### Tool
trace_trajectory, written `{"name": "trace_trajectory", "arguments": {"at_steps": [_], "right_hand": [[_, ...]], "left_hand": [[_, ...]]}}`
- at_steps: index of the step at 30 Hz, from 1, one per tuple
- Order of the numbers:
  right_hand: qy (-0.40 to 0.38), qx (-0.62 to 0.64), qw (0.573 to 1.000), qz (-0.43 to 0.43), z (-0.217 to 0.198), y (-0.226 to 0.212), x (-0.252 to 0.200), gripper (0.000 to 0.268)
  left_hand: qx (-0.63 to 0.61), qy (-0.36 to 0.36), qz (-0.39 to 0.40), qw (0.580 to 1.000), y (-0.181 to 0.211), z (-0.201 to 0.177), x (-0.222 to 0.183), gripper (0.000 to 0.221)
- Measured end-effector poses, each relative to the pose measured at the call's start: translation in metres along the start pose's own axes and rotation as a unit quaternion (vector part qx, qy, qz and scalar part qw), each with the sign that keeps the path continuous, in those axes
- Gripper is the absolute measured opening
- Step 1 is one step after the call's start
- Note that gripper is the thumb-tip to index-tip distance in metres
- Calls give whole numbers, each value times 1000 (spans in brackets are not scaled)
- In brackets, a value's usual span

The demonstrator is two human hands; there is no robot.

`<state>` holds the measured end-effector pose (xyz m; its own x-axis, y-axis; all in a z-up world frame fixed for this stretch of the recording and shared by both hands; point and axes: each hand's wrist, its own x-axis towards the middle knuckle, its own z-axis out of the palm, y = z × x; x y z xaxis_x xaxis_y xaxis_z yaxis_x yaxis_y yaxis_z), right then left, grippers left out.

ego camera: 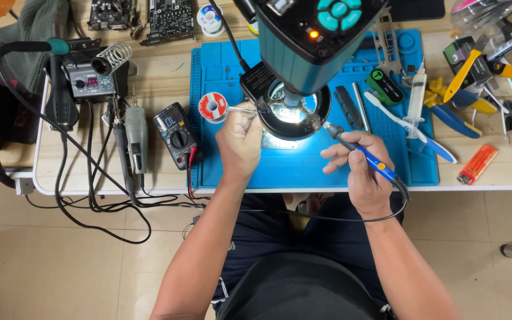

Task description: Soldering small components onto a circuit board while using a digital microscope for visualization.

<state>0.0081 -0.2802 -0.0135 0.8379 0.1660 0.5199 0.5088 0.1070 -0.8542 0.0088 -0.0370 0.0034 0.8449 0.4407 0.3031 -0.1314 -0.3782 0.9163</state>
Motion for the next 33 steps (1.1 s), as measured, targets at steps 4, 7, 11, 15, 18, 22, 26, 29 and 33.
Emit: {"name": "trace_trajectory", "arguments": {"at_steps": [4,7,11,15,18,22,26,29,33], "right_hand": [[26,-20,999,-17,-1,2,-5,35],[54,-24,998,-28,-4,7,-8,36],[75,-31,996,-33,-6,5,-10,36],[81,-15,996,-25,-8,5,-9,38],[79,-2,997,-18,-8,2,-4,38],[82,20,996,-8,-11,2,-2,38],[80,23,996,12,-14,0,-1,39],[85,22,996,19,-13,0,-1,38],[74,11,997,30,-13,-1,-1,36]], "left_hand": [[28,26,25,999,-22,12,9,8],[33,35,36,998,-50,25,23,4],[1,27,128,991,-60,36,47,22],[-43,-21,158,986,-91,49,72,22],[-69,-82,135,985,-92,52,88,21],[-92,-146,110,979,-94,75,137,20],[-134,-232,63,961,-100,73,153,20],[-164,-283,31,944,-106,68,158,20],[-155,-279,30,947,-169,83,173,21]]}}
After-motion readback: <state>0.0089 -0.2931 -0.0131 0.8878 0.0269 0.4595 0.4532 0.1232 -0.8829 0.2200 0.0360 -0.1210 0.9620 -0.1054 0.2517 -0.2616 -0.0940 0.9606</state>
